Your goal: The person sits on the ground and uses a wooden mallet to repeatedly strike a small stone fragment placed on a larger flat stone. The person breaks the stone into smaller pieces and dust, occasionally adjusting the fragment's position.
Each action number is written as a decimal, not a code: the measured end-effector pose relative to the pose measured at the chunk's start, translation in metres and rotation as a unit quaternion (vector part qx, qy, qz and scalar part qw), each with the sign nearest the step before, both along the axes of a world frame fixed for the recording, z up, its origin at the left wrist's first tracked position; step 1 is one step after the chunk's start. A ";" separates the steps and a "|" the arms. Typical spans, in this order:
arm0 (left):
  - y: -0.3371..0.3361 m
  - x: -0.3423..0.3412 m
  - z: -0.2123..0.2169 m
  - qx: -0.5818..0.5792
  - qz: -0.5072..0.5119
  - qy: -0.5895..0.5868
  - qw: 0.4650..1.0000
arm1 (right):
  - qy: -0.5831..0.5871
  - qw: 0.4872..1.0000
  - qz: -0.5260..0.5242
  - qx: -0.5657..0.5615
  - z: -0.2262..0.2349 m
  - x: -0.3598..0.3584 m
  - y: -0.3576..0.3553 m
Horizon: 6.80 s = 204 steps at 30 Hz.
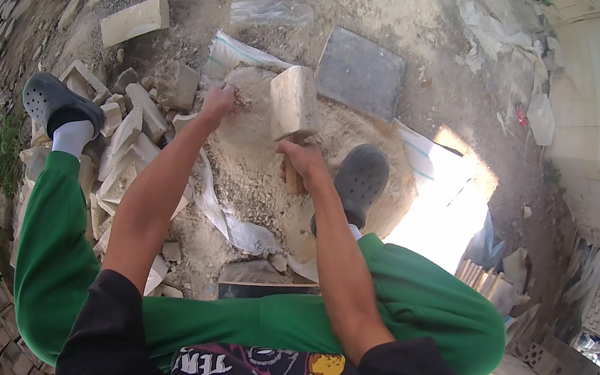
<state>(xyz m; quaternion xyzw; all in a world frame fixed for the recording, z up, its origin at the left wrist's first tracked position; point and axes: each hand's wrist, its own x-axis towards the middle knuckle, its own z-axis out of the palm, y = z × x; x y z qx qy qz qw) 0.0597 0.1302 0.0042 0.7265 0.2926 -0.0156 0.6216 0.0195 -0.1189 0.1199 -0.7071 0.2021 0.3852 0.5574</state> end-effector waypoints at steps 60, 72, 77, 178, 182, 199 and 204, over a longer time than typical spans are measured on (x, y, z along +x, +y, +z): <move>-0.025 -0.134 -0.012 0.157 0.120 -0.078 0.977 | -0.346 0.935 0.028 0.079 0.032 0.000 0.078; -0.017 -0.126 -0.008 0.191 0.057 -0.058 0.978 | -0.053 0.985 0.061 -0.151 -0.068 -0.035 0.063; -0.027 -0.131 -0.013 0.200 0.062 -0.045 0.977 | -0.145 0.984 0.069 -0.079 -0.065 -0.030 0.050; -0.084 -0.117 0.000 0.374 -0.362 -0.137 0.843 | -0.170 0.985 -0.035 -0.015 -0.022 -0.034 0.017; -0.066 -0.142 0.021 0.405 -0.284 -0.185 0.849 | -0.462 0.878 -0.007 -0.125 -0.030 -0.041 0.025; -0.004 -0.231 0.088 0.365 -0.111 -0.018 0.924 | -0.324 0.882 0.195 -0.281 -0.047 -0.048 0.041; -0.018 -0.250 0.090 0.397 -0.134 -0.010 0.908 | -0.422 0.883 0.109 -0.175 -0.050 -0.058 0.036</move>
